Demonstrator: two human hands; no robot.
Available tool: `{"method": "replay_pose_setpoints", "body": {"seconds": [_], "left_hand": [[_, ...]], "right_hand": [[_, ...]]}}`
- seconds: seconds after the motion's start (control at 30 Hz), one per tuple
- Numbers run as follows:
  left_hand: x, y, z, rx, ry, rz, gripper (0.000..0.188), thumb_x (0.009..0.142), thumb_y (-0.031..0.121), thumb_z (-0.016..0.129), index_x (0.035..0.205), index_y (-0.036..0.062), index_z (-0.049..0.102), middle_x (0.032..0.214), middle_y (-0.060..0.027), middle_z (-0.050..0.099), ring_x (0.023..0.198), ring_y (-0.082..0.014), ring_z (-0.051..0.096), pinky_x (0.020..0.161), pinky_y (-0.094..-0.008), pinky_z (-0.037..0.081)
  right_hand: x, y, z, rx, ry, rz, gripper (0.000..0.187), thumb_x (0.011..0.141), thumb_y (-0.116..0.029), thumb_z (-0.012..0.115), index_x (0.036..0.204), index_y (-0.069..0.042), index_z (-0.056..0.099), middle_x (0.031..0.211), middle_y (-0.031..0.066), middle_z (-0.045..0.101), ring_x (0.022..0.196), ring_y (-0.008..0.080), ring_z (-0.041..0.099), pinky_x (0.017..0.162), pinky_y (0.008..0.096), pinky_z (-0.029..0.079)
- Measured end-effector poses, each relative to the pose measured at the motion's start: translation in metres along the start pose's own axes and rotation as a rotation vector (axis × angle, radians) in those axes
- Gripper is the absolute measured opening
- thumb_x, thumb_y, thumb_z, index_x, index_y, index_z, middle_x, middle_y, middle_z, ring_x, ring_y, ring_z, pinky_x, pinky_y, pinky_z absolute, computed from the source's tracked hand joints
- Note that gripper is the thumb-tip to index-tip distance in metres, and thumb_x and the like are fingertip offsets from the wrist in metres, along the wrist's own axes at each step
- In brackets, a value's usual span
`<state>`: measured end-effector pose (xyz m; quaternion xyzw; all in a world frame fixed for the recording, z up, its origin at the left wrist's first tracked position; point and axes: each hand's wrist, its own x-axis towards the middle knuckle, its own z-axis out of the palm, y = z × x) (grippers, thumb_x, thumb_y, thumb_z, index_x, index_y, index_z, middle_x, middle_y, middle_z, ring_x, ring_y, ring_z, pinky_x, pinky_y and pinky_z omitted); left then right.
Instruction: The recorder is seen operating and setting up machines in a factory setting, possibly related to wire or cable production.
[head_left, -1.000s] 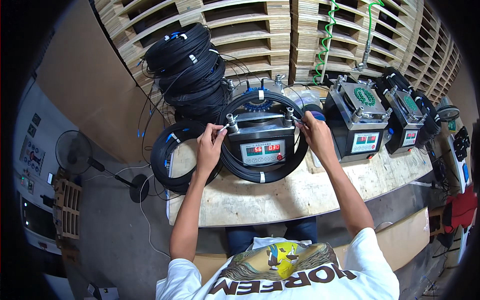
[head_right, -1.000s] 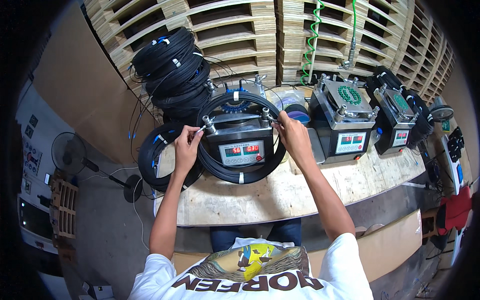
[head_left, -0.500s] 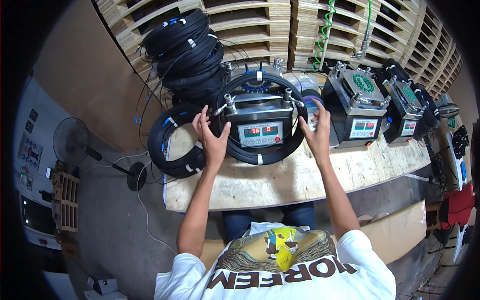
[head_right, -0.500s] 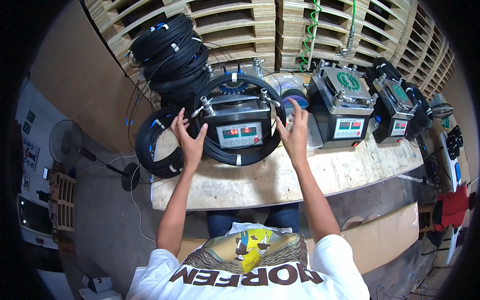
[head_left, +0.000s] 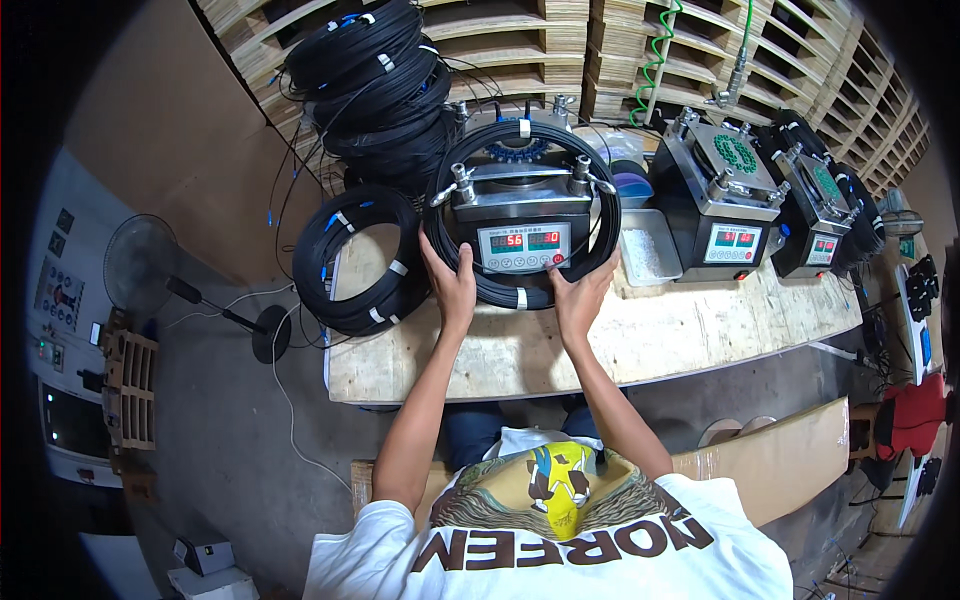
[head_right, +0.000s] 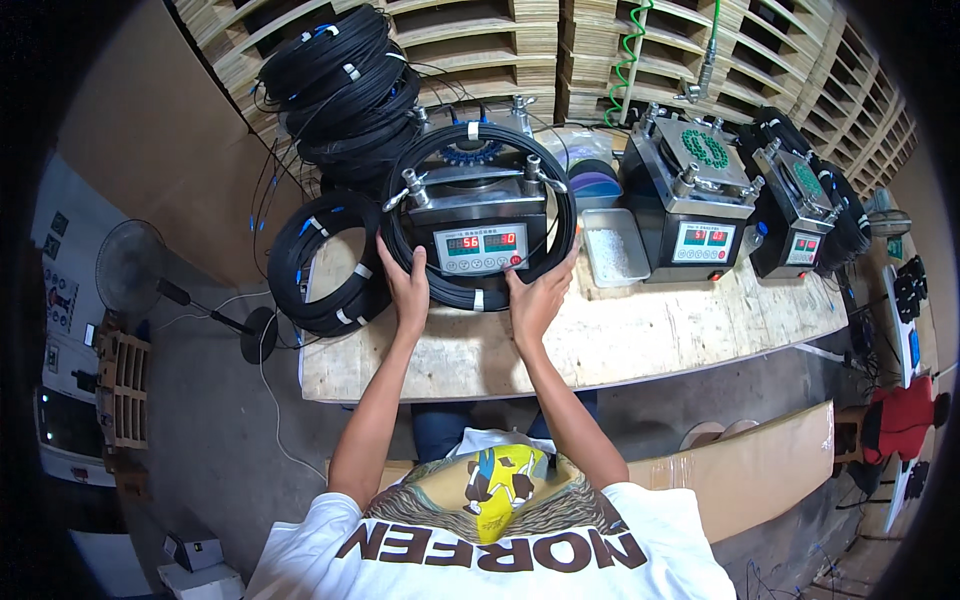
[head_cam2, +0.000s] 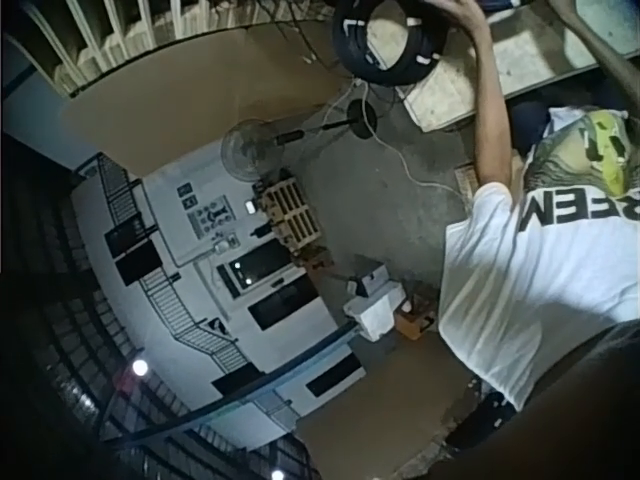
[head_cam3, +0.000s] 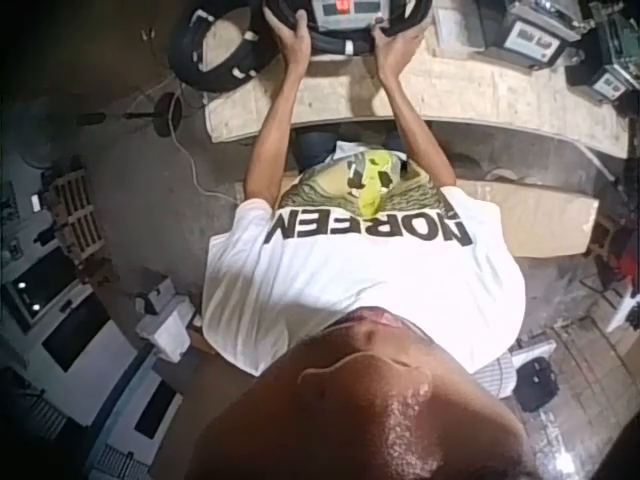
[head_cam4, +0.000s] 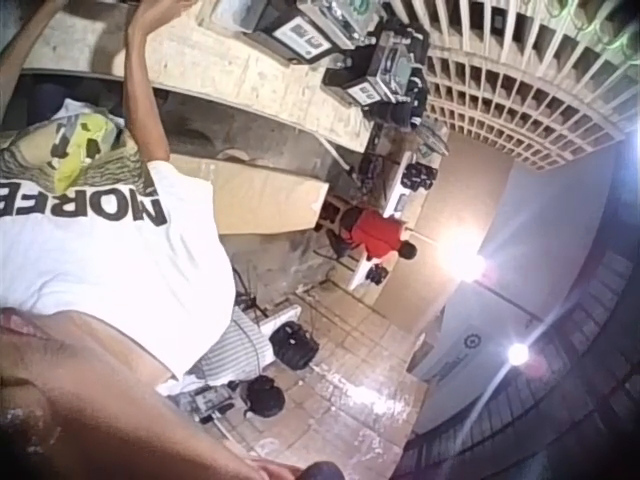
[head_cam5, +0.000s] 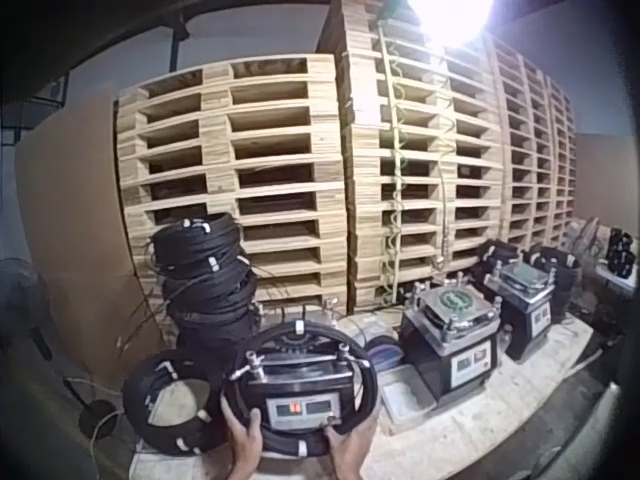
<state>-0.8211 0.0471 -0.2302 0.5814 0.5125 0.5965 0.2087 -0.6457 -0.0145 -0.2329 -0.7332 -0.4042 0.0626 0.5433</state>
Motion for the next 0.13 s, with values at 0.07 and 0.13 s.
{"method": "replay_pose_setpoints", "body": {"seconds": [0.07, 0.13], "left_hand": [[-0.002, -0.0004, -0.0007, 0.0, -0.017, -0.004, 0.078, 0.097, 0.024, 0.061, 0.154, -0.0044, 0.017, 0.158, -0.0263, 0.025, 0.147, -0.0387, 0.025, 0.12, -0.0427, 0.019], [-0.0027, -0.0008, -0.0008, -0.01, -0.032, -0.025, 0.08, 0.098, 0.03, 0.061, 0.155, -0.0029, 0.016, 0.16, -0.025, 0.022, 0.148, -0.0374, 0.022, 0.121, -0.041, 0.016]], "right_hand": [[-0.0007, -0.0015, 0.0015, -0.016, 0.021, -0.003, 0.113, 0.072, -0.026, 0.087, 0.152, 0.004, 0.014, 0.149, 0.0281, 0.035, 0.135, 0.043, 0.039, 0.111, 0.0439, 0.034], [-0.0005, -0.0089, 0.0002, 0.034, -0.017, 0.096, 0.113, 0.073, -0.03, 0.087, 0.152, 0.005, 0.014, 0.149, 0.0278, 0.035, 0.136, 0.0432, 0.037, 0.113, 0.0448, 0.031]]}}
